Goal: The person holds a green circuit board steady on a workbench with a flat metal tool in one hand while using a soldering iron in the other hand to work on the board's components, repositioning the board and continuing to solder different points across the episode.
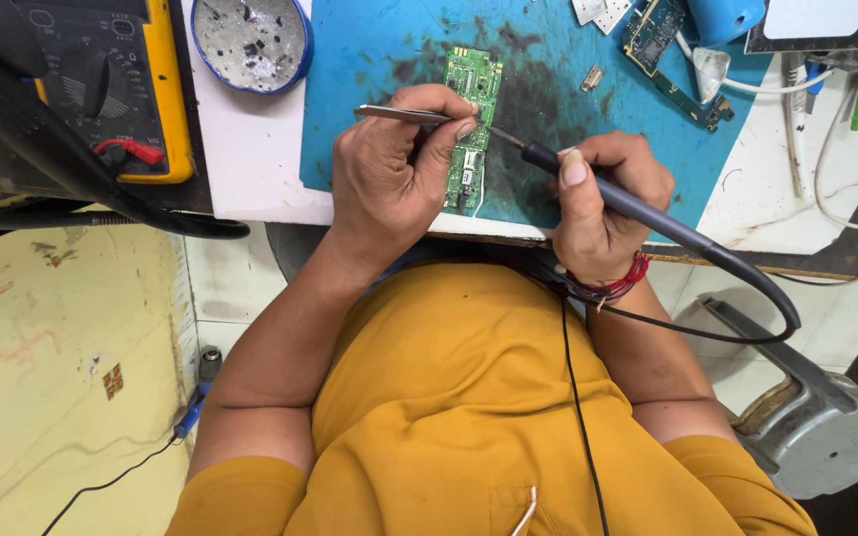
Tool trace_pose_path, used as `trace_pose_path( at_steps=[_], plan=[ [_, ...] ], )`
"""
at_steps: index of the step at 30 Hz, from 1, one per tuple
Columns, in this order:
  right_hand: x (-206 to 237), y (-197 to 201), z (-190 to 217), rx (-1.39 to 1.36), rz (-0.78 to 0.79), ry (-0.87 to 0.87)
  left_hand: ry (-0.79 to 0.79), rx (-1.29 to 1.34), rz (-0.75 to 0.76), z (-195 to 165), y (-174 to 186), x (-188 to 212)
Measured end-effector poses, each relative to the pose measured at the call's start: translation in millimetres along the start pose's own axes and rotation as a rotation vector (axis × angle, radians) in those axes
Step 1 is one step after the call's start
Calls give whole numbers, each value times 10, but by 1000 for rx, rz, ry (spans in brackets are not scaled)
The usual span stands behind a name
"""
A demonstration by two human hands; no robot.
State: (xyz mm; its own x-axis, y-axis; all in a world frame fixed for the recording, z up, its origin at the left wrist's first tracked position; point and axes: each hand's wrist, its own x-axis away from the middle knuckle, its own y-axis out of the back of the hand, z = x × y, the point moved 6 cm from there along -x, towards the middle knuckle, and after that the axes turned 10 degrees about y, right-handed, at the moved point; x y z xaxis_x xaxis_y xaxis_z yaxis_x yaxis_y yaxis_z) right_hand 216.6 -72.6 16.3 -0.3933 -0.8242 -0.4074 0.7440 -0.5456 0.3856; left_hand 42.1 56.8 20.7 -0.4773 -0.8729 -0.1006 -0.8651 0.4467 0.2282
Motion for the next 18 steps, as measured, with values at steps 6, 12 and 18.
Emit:
trace_pose_path(
  at_steps=[6, 12, 18],
  plan=[
    [-2, -1, 5, -6, 4, -1, 12, 5, -3, 3, 3, -4],
    [-11, 0, 10, -2, 3, 0, 10, 2, -3, 8, -2, -1],
    [-14, -4, 12, 0, -5, -10, 8, 3, -3, 3, -3, 5]
  ],
)
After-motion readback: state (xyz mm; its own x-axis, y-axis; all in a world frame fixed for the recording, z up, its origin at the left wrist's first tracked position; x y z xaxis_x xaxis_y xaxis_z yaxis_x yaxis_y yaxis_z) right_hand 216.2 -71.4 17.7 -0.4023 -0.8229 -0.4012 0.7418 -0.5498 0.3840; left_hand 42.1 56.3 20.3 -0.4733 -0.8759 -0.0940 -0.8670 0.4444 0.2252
